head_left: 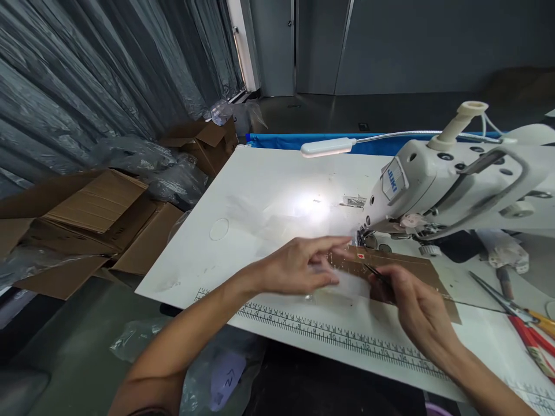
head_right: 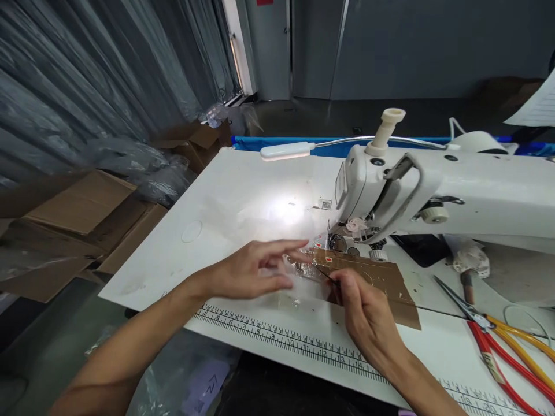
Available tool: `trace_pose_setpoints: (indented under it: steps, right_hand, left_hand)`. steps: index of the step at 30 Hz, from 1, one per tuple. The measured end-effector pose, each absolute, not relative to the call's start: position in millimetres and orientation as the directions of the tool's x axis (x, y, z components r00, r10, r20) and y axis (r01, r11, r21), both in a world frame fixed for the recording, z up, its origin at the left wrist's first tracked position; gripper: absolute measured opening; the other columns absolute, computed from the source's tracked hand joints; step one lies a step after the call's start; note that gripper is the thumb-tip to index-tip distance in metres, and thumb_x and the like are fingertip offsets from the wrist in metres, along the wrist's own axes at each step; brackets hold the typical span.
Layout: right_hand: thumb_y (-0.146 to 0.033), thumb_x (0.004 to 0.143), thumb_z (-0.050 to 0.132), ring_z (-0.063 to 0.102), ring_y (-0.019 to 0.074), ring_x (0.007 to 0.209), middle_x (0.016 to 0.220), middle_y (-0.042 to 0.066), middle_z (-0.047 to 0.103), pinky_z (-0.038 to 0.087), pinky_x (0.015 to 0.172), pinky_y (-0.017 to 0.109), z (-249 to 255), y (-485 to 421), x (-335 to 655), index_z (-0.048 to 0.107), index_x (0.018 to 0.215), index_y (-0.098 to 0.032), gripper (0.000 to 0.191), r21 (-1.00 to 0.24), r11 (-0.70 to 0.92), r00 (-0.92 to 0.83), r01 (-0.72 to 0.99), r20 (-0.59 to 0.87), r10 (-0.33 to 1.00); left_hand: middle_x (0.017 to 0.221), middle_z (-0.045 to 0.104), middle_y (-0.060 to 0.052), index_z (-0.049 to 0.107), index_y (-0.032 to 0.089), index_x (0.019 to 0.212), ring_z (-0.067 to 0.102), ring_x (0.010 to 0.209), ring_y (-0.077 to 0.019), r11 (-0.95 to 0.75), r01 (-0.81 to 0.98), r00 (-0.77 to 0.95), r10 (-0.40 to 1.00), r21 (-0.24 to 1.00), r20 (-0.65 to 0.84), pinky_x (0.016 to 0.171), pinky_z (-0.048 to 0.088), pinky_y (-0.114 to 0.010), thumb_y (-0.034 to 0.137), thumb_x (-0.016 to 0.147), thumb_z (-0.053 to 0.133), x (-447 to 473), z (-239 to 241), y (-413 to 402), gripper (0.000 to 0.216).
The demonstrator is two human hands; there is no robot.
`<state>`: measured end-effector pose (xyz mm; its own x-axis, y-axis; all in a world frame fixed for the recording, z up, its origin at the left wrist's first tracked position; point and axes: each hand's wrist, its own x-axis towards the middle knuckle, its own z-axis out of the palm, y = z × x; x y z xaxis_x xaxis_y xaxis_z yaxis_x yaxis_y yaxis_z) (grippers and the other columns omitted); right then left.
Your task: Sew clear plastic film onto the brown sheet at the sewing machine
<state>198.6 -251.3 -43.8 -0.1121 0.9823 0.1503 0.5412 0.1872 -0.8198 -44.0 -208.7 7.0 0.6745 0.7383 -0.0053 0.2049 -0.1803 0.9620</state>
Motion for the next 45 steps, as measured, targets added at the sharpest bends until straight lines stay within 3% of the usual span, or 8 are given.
trace_pose_setpoints:
  steps: [6, 9, 12, 16, 20, 25, 31, 45]
  right_hand:
    - [-0.050, 0.097, 0.038, 0.059, 0.0190, 0.062, 0.067, 0.003, 0.062, 0.047, 0.055, 0.029, -44, -250, 220, 0.059, 0.069, -0.024, 0.044, -0.815, 0.148, -0.175, 0.560, 0.058, 0.983]
    - [-0.052, 0.097, 0.037, 0.059, 0.0198, 0.065, 0.070, 0.004, 0.064, 0.047, 0.059, 0.030, -42, -241, 206, 0.059, 0.072, -0.023, 0.045, -0.830, 0.143, -0.265, 0.540, -0.006, 0.964]
    - [-0.054, 0.098, 0.034, 0.055, 0.0173, 0.060, 0.065, 0.002, 0.060, 0.044, 0.059, 0.030, -36, -236, 187, 0.055, 0.069, -0.022, 0.048, -0.835, 0.136, -0.343, 0.534, -0.067, 0.937]
    - [-0.056, 0.097, 0.034, 0.054, 0.0166, 0.058, 0.063, 0.000, 0.057, 0.042, 0.057, 0.029, -33, -236, 173, 0.054, 0.067, -0.022, 0.050, -0.808, 0.153, -0.392, 0.569, -0.103, 0.914]
    - [-0.059, 0.097, 0.031, 0.053, 0.0168, 0.056, 0.060, 0.001, 0.058, 0.040, 0.054, 0.029, -35, -232, 161, 0.054, 0.066, -0.022, 0.053, -0.768, 0.177, -0.435, 0.616, -0.144, 0.889]
    - [-0.061, 0.096, 0.026, 0.048, 0.0162, 0.051, 0.055, 0.000, 0.055, 0.032, 0.052, 0.030, -37, -219, 132, 0.051, 0.064, -0.022, 0.056, -0.606, 0.309, -0.524, 0.733, -0.214, 0.824]
    - [-0.055, 0.096, 0.025, 0.051, 0.0178, 0.051, 0.056, 0.004, 0.060, 0.030, 0.052, 0.031, -34, -209, 107, 0.052, 0.063, -0.022, 0.055, -0.440, 0.436, -0.591, 0.785, -0.317, 0.742]
    - [-0.056, 0.097, 0.028, 0.050, 0.0157, 0.048, 0.054, 0.002, 0.057, 0.031, 0.048, 0.029, -38, -209, 110, 0.053, 0.064, -0.022, 0.054, -0.446, 0.499, -0.648, 0.743, -0.290, 0.705]
  left_hand:
    - [0.117, 0.070, -0.004, 0.055, 0.026, 0.134, 0.068, 0.102, -0.0171, -0.215, 0.142, 0.903, 0.427, 0.966, -0.038, 0.091, 0.056, -0.025, 0.024, 0.091, 0.060, -69, 8, -287, 0.044]
    - [0.113, 0.070, -0.003, 0.067, 0.025, 0.118, 0.068, 0.098, -0.0144, -0.367, 0.292, 0.790, 0.613, 0.883, -0.007, 0.086, 0.057, -0.024, 0.025, 0.091, 0.060, -70, -1, -298, 0.027]
    - [0.107, 0.067, -0.007, 0.068, 0.018, 0.107, 0.064, 0.094, -0.0159, -0.466, 0.609, 0.523, 0.844, 0.642, 0.117, 0.080, 0.056, -0.031, 0.024, 0.095, 0.053, -77, -7, -289, 0.020]
    - [0.089, 0.061, -0.004, 0.064, 0.015, 0.090, 0.058, 0.080, -0.0152, -0.278, 0.866, 0.242, 0.960, 0.417, 0.138, 0.066, 0.050, -0.029, 0.031, 0.098, 0.047, -90, -16, -286, 0.025]
    - [0.093, 0.058, -0.003, 0.060, 0.017, 0.095, 0.056, 0.079, -0.0152, -0.198, 0.879, 0.186, 0.980, 0.434, 0.070, 0.060, 0.045, -0.026, 0.043, 0.092, 0.058, -93, -30, -298, 0.027]
    - [0.093, 0.057, -0.002, 0.063, 0.019, 0.093, 0.055, 0.087, -0.0144, -0.273, 0.816, 0.275, 0.959, 0.510, 0.074, 0.072, 0.045, -0.027, 0.028, 0.095, 0.055, -92, -40, -307, 0.013]
    - [0.092, 0.058, -0.001, 0.067, 0.021, 0.094, 0.055, 0.087, -0.0143, -0.270, 0.759, 0.258, 0.960, 0.592, 0.108, 0.077, 0.046, -0.029, 0.030, 0.092, 0.061, -97, -44, -305, 0.011]
    - [0.090, 0.060, -0.002, 0.070, 0.021, 0.088, 0.057, 0.087, -0.0149, -0.263, 0.699, 0.261, 0.960, 0.665, 0.105, 0.079, 0.049, -0.029, 0.029, 0.087, 0.067, -101, -45, -306, 0.009]
